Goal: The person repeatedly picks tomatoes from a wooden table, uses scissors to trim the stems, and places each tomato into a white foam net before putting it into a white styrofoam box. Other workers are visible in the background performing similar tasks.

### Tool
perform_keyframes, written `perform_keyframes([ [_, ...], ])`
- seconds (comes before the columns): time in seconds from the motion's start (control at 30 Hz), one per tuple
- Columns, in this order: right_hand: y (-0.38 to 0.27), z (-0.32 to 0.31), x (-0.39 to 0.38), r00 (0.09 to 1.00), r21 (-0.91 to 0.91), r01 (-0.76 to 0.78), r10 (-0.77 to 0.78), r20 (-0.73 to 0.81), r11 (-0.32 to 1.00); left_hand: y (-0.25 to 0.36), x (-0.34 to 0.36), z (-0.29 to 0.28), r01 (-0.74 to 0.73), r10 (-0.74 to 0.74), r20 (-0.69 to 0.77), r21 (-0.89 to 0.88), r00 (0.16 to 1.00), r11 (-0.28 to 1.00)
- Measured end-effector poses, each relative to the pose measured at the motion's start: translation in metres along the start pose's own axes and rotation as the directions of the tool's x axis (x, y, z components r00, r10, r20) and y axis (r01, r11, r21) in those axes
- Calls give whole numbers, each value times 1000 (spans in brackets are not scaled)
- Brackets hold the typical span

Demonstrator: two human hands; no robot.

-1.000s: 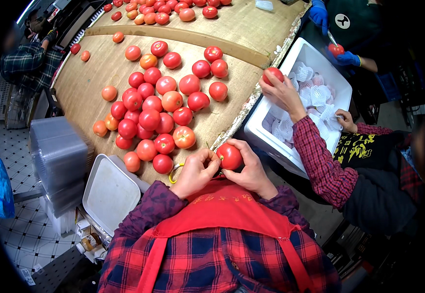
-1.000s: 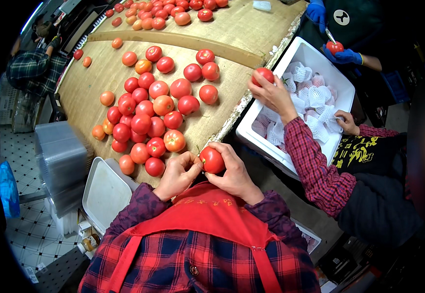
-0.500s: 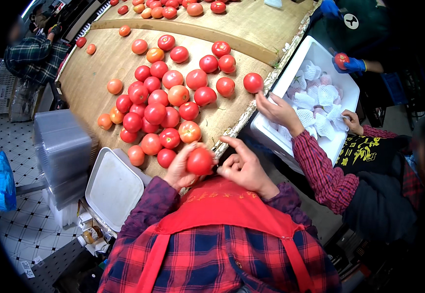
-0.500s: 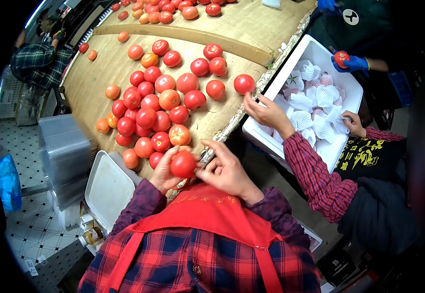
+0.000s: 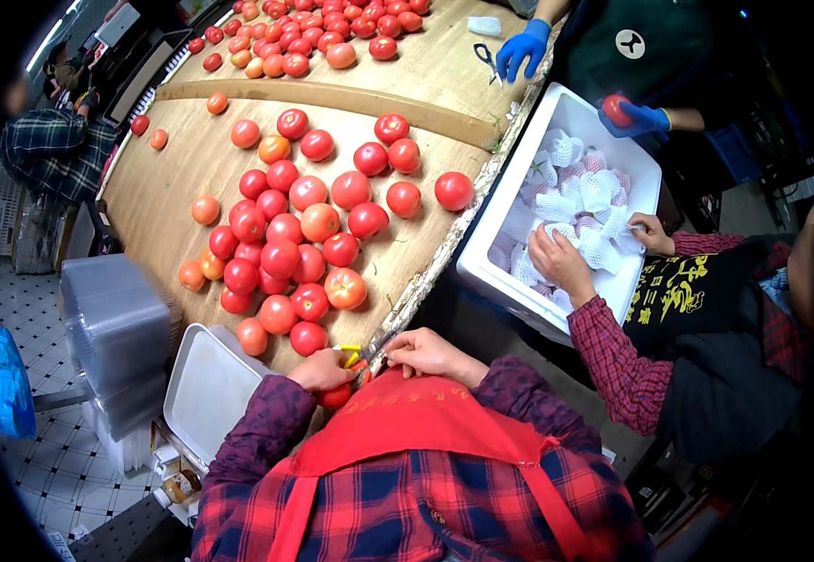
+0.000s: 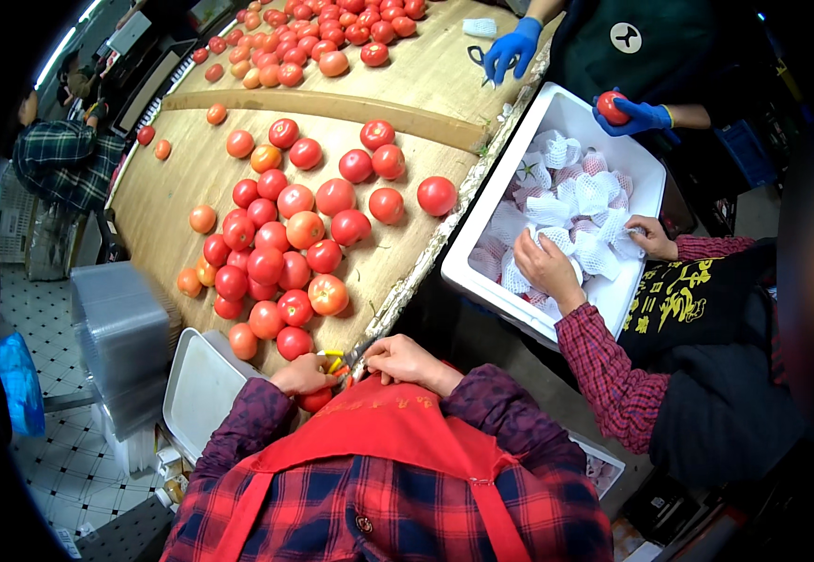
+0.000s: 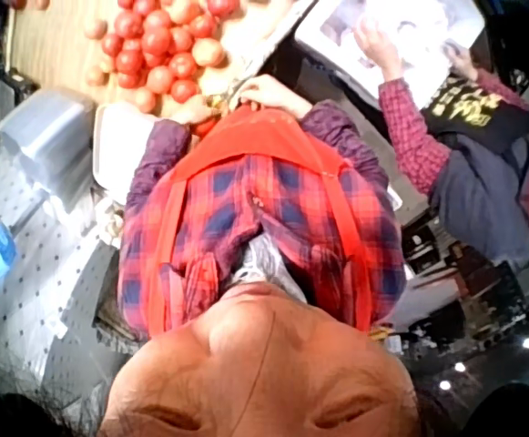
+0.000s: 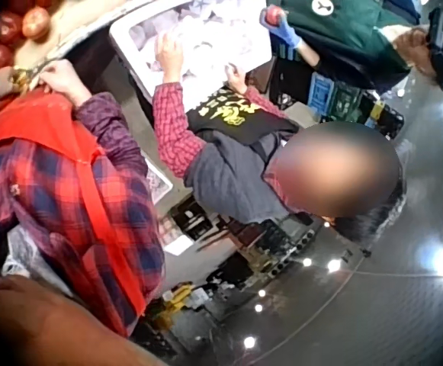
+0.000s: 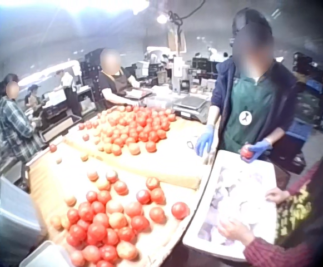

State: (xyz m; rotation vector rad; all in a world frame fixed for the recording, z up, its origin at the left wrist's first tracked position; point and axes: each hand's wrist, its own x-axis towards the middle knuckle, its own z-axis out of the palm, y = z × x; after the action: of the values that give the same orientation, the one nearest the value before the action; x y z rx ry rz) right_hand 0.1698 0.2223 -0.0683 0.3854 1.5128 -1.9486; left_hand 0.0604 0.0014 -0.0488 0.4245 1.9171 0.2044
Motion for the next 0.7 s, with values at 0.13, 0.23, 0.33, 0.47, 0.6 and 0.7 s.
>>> perform_keyframes([
  [0.13, 7, -7, -3, 998, -42, 54, -53, 23, 998, -8, 2, -2, -107, 107, 23, -28, 994, 994],
  [0.23, 10, -4, -5, 985, -212, 173, -167, 45, 962, -10, 2, -3, -139, 140, -9, -161, 990, 977],
  [0.33, 6, 2, -6, 974, -285, 224, -222, 41, 932, -4, -3, -9, -193, 207, -2, -370, 978, 909],
  [0.47, -3, 8, -10, 915, -21, 402, -401, 48, 915, 22, -13, -15, -199, 338, 101, -640, 936, 743],
  [0.6, -11, 7, -16, 884, -137, 461, -467, -8, 877, 51, -18, -17, -182, 372, 97, -743, 923, 644],
  [0.7, -17, 4, -19, 862, -155, 482, -498, -91, 862, 61, -18, -14, -218, 394, 32, -791, 918, 571],
])
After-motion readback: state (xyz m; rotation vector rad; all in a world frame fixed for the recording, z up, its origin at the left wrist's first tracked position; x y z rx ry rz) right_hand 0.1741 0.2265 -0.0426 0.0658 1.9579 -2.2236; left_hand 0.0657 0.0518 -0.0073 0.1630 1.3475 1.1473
